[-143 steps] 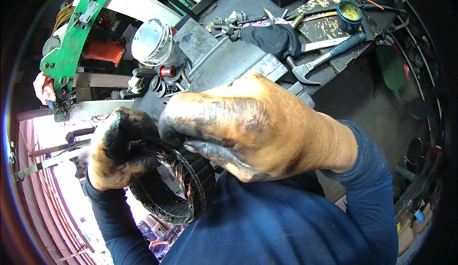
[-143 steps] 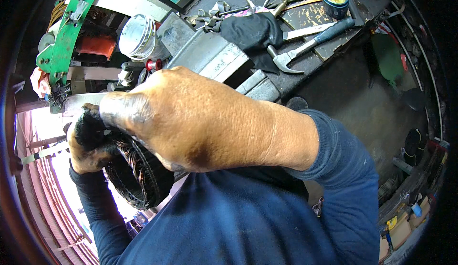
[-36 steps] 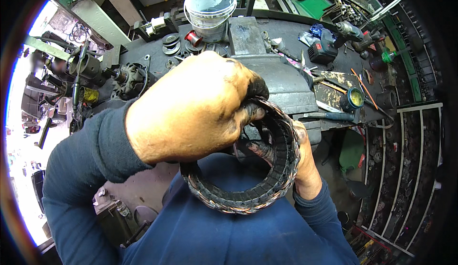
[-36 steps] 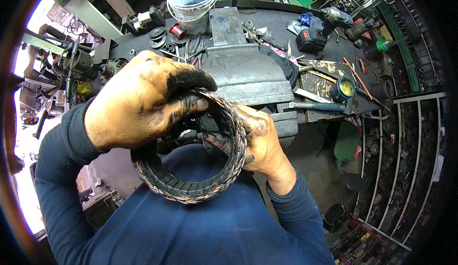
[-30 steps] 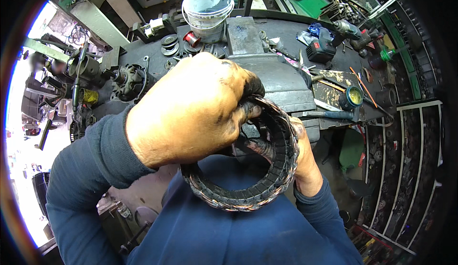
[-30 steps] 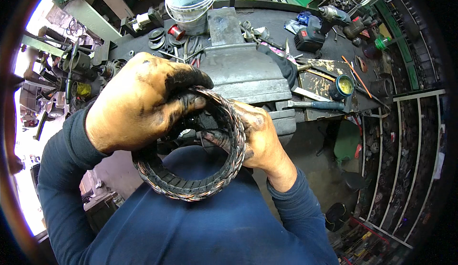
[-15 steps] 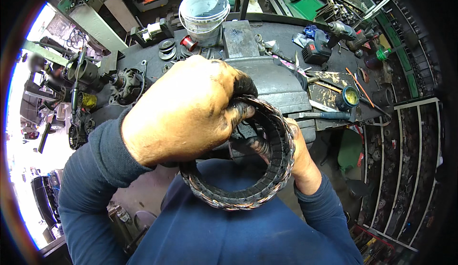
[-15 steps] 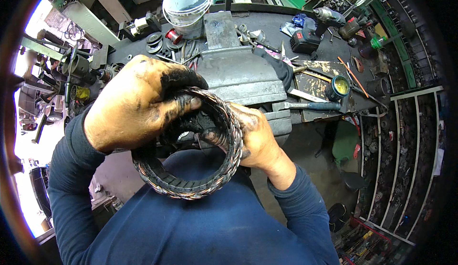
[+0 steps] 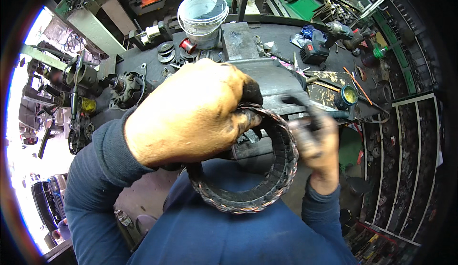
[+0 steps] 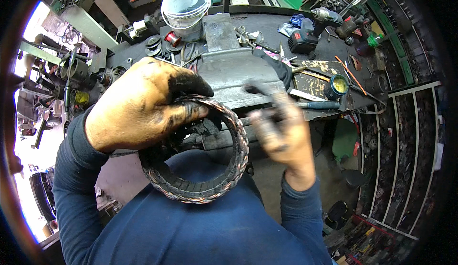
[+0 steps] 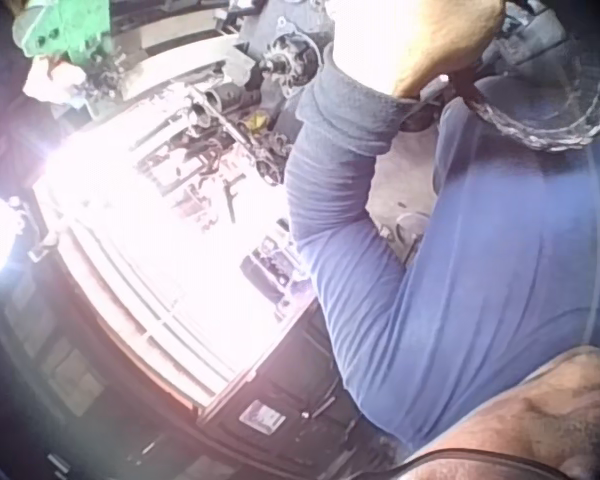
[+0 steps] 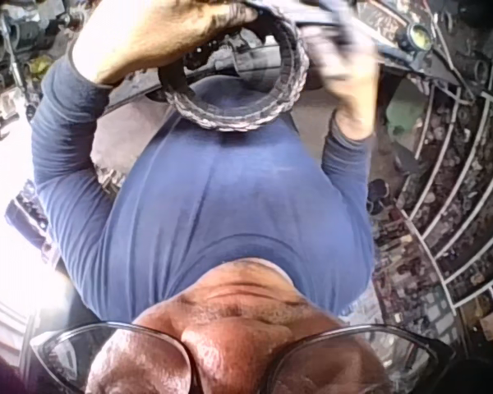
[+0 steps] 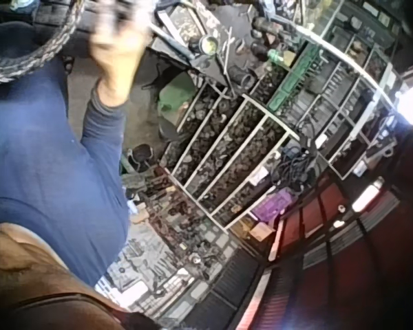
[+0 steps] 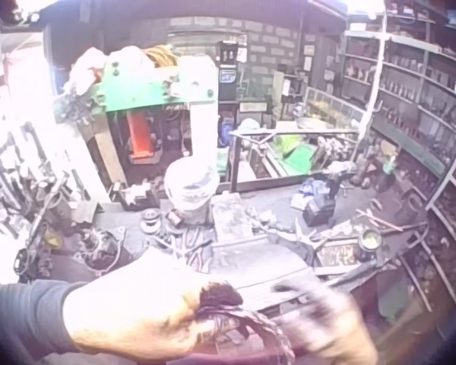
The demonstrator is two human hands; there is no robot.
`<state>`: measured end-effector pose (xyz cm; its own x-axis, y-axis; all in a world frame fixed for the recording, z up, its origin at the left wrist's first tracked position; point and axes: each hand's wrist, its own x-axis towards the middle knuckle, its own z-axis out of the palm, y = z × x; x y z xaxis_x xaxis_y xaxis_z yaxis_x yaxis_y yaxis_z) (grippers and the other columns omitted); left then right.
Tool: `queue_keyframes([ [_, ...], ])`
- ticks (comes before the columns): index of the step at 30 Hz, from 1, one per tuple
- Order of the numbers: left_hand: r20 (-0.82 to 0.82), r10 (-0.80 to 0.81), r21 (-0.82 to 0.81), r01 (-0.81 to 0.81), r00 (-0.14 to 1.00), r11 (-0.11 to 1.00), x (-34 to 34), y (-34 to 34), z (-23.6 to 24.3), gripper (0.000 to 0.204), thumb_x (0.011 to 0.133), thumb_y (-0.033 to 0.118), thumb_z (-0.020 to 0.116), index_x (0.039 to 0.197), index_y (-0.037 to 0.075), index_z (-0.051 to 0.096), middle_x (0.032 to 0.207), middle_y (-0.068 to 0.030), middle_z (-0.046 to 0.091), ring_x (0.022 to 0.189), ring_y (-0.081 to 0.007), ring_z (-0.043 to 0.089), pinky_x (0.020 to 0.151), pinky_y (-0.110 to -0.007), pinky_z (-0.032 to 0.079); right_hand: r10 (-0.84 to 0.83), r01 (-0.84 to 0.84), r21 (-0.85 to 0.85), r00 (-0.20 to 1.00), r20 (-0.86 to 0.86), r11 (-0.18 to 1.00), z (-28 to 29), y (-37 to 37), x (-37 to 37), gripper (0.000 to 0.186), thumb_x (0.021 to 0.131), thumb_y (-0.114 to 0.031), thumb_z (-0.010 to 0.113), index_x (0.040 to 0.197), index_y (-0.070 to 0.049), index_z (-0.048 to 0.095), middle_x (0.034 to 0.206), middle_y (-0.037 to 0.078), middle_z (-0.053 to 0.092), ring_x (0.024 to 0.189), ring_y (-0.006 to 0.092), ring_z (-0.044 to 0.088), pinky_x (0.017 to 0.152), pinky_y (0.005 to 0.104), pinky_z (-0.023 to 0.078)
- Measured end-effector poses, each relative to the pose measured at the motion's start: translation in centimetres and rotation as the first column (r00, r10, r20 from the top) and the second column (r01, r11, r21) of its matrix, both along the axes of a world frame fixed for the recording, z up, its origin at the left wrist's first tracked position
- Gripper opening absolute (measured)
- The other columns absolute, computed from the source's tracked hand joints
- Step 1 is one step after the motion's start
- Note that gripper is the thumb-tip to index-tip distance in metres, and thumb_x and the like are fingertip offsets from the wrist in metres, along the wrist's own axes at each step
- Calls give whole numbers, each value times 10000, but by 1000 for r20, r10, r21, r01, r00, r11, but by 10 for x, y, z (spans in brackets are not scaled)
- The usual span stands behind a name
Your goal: The person disassembles a cylindrical mechanical component on a workbench, using a hammer to remove internal parts. They separate the housing from the inner assembly, inspect the pieces, and place them on the table.
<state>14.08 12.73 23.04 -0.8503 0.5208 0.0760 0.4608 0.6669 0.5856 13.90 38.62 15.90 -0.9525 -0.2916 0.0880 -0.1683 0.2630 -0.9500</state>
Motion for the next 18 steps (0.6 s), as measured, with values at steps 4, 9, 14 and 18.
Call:
queue_keyframes([
  [4,-21,23,-20,-23,1000,1000,-3,0,-1,240,864,153,758,1000,-43,732,889,-228,732,824,-354,730,767,-395,568,123,-122,-23,988,94,992,43,5,26,693,803,-228,811,1403,15,564,1244,147,682,846,162,657,755,294,527],
  [9,24,-3,8,3,1000,1000,-4,3,1,246,865,159,761,998,-46,735,850,-219,726,778,-340,725,752,-386,570,269,-258,183,963,-34,949,45,-20,25,624,837,-169,702,1376,94,528,1267,213,643,1197,269,616,1053,366,452],
  [14,123,-82,221,53,989,974,-11,-17,-23,467,872,161,779,1290,-7,658,1092,-168,745,980,-229,716,885,-351,560,241,-205,321,967,-77,924,50,-23,27,533,767,-47,564,1283,77,601,1147,211,646,1072,308,626,1016,381,459],
  [18,413,-379,889,-277,828,364,-9,-56,-73,1045,688,336,954,1529,2,430,1459,-197,563,1316,-295,562,1116,-464,447,208,-183,286,976,-59,941,48,-23,31,538,754,-56,570,1274,78,607,1135,224,641,1041,334,621,985,377,464],
])
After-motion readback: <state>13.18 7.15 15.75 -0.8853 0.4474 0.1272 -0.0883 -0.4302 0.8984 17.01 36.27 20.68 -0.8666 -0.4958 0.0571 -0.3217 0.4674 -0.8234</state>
